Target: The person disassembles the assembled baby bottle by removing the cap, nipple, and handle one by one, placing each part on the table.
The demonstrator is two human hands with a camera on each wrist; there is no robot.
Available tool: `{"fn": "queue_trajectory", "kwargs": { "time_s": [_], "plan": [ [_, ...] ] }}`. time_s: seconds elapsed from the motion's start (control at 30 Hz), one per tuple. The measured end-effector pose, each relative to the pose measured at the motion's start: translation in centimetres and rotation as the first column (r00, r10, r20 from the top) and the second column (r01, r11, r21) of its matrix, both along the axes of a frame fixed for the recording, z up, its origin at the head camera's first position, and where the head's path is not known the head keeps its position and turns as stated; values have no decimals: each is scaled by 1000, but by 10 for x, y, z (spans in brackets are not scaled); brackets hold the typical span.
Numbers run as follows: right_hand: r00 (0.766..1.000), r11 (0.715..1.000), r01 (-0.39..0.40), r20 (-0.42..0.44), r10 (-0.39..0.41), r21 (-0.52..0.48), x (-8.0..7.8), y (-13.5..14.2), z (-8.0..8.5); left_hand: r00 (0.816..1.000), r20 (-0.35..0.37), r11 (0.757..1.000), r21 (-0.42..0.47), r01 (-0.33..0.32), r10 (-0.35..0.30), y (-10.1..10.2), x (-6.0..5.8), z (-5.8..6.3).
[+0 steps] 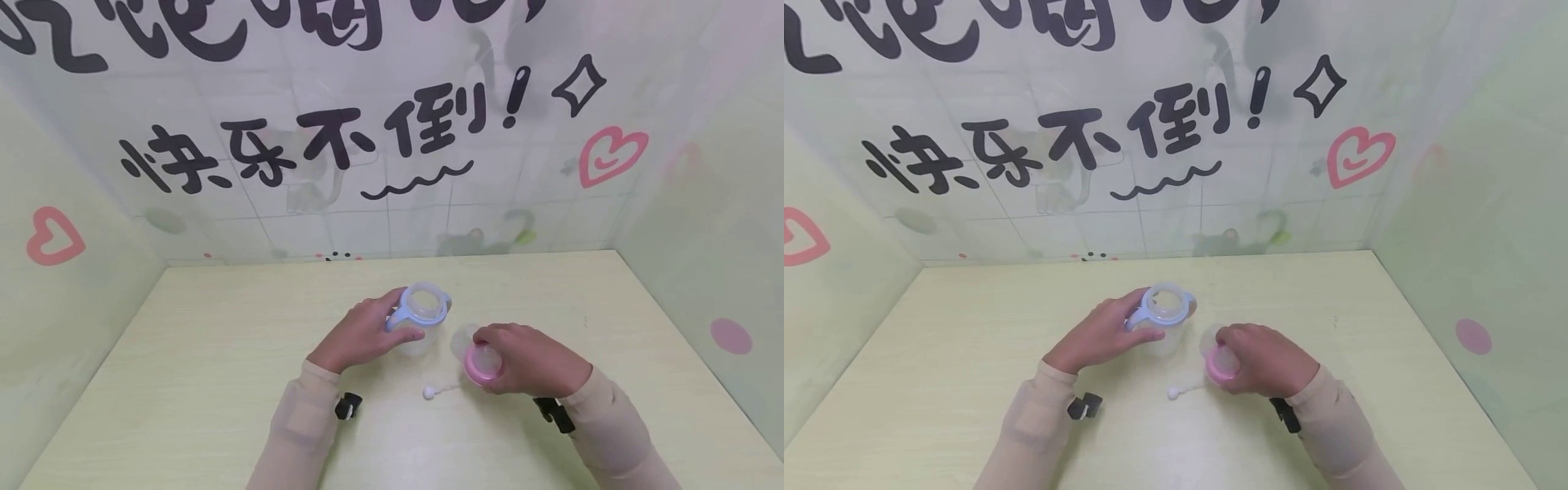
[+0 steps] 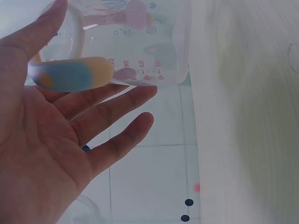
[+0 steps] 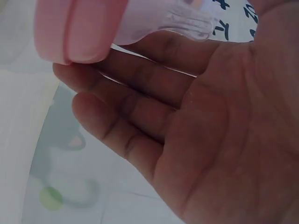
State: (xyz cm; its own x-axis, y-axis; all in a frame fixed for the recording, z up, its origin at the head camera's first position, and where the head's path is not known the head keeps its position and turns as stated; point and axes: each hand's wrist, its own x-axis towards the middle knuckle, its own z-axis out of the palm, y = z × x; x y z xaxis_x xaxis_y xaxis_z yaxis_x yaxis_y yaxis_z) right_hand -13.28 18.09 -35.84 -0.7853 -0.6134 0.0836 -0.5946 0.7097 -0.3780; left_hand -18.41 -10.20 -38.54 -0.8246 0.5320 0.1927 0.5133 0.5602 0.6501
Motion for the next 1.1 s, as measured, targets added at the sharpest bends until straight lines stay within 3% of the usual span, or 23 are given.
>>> {"fn": "queue_trajectory", "kwargs": {
  "time_s": [0.73, 1.1],
  "plan": [
    [997, 992, 55, 52, -61, 110, -3, -4, -23, 1000, 13, 1000, 14, 2, -2, -2, -1, 0],
    [989, 976, 126, 52, -137, 175, -1, -7, -28, 1000, 16, 1000, 21, -2, 2, -2, -1, 0]
  ]
}}
